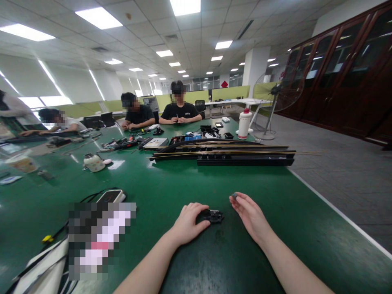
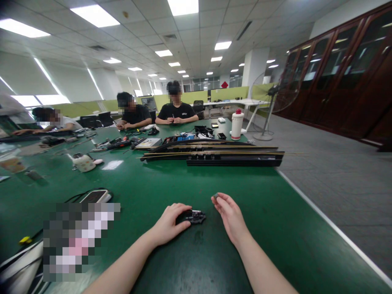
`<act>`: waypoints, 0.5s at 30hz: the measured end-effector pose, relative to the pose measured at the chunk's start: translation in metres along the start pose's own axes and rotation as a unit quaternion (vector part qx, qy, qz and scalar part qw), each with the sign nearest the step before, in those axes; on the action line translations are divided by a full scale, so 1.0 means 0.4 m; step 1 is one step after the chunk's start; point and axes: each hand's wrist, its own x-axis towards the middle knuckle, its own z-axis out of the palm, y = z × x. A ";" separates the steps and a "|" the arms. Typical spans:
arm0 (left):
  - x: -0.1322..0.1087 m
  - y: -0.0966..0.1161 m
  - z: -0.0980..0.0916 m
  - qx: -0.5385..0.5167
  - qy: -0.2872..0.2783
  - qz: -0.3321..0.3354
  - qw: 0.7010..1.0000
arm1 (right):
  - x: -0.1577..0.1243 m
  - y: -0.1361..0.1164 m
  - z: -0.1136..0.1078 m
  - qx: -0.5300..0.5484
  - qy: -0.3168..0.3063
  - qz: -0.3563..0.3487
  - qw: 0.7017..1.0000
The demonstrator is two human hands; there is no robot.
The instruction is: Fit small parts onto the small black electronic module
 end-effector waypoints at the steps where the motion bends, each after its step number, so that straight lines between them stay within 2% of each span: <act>1: 0.000 0.000 0.000 0.000 0.000 0.000 1.000 | 0.000 0.000 0.000 0.005 0.000 0.002 1.000; 15: 0.000 0.000 -0.001 0.004 0.000 0.003 1.000 | -0.001 -0.005 0.001 0.014 0.003 0.005 1.000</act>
